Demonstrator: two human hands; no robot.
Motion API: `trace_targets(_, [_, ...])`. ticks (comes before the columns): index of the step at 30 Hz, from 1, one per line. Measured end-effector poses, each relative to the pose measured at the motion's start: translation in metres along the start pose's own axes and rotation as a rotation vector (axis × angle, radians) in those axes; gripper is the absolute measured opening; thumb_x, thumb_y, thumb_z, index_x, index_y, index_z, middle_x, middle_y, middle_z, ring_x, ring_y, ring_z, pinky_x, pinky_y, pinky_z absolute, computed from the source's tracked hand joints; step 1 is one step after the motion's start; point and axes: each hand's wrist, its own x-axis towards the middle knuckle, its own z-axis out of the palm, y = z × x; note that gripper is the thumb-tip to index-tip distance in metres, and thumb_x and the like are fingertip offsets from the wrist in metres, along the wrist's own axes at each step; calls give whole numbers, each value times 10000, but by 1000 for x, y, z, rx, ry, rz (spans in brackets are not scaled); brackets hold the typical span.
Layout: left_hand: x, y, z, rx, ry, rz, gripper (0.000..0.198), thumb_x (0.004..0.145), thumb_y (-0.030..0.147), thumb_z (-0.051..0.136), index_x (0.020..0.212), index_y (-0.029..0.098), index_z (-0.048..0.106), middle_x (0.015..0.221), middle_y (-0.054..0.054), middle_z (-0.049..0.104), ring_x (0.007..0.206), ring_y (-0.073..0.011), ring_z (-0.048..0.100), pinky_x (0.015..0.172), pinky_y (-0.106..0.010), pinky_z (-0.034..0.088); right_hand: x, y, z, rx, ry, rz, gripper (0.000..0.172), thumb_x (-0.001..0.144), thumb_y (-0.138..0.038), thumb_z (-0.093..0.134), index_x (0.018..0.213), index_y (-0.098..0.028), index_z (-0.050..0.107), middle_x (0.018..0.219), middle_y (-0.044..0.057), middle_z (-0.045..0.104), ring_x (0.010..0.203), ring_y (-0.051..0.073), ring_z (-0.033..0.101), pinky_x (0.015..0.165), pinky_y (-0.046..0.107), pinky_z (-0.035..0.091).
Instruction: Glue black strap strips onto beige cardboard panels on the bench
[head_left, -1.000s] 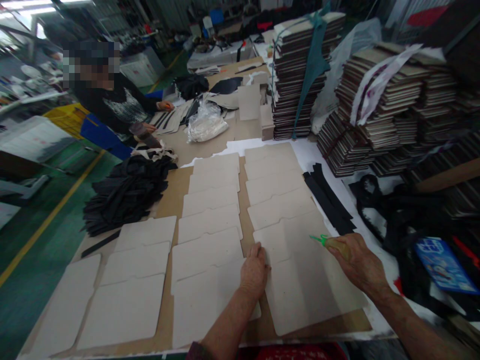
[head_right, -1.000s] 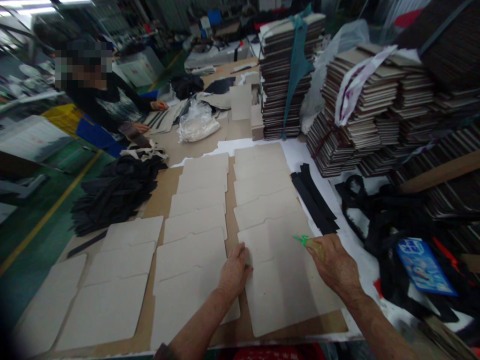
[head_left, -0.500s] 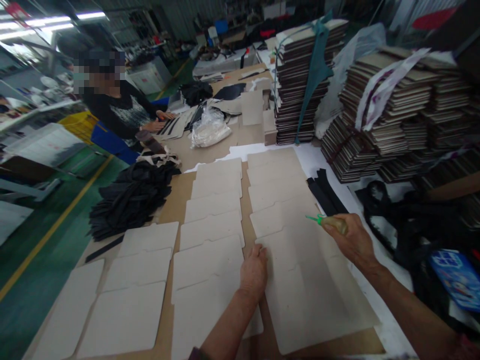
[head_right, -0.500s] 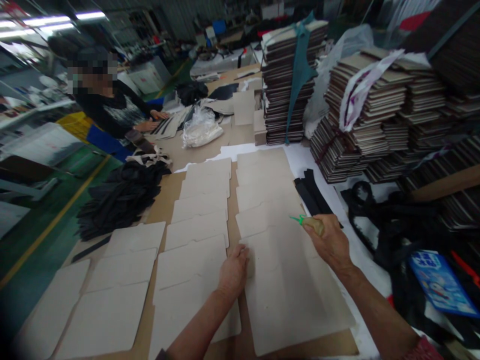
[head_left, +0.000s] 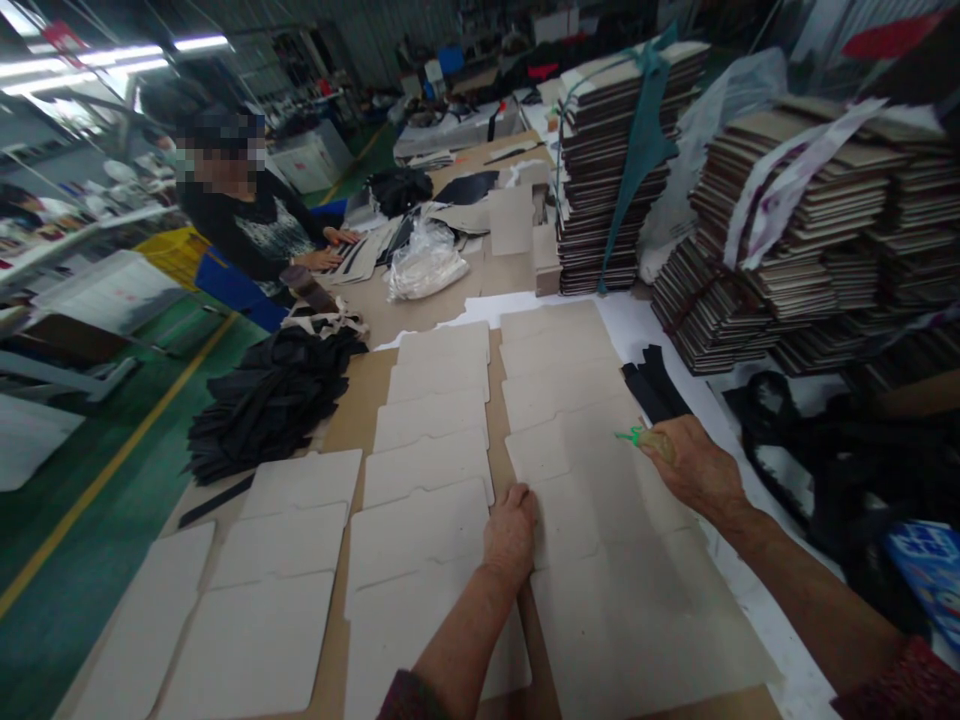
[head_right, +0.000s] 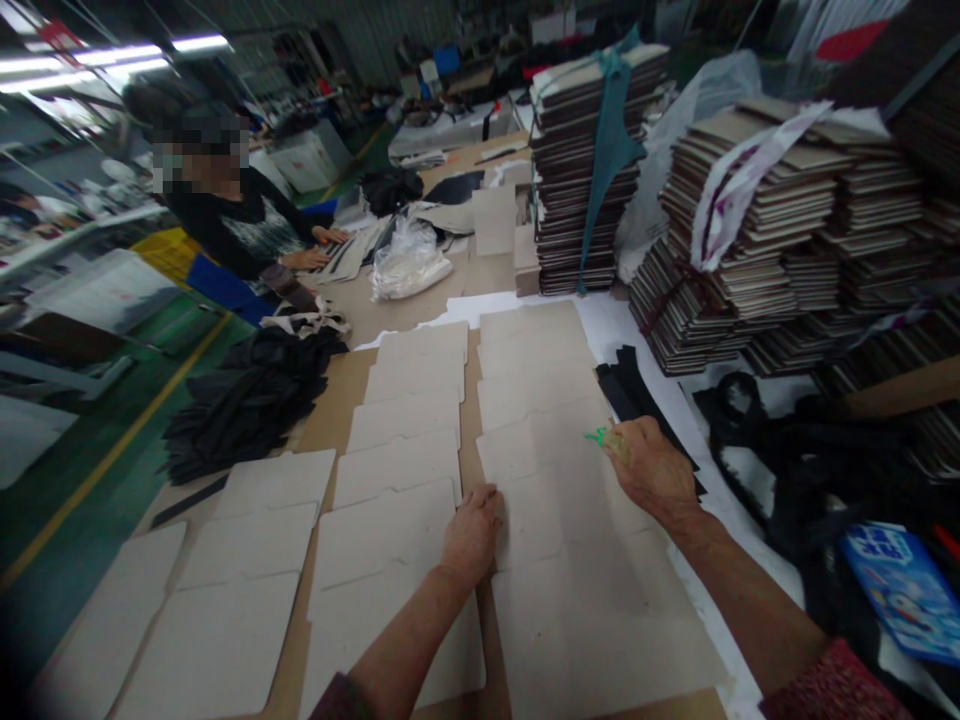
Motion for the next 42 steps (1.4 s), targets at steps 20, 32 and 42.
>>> trace_targets(20, [-2,-2,4,3,26,-21,352,936,154,431,1229,210,617,1426,-69,508,1260,-228,511,1077,-306,452,-4,1,7,253,106,229,466,834,-638,553,1051,-228,590,1074,90,588,965,288,602,787,418,488])
trace_targets(32, [-1,-1,1,21,18,6,348,948,169,428,1232,210,627,1474,-73,489,1272,-244,496,1091,-355,466,-14,-84,25,321,-193,-129,265,930,-492,525,1052,-259,554,1047,28,577,891,211,625,737,349,481])
trace_targets(42, [-2,-2,2,49,26,16,321,968,181,418,1221,205,614,1444,-76,504,1257,-245,500,1061,-358,488,-6,-106,30,91,-213,-337,134,963,-356,512,1036,-249,544,1036,42,562,866,203,614,669,307,468])
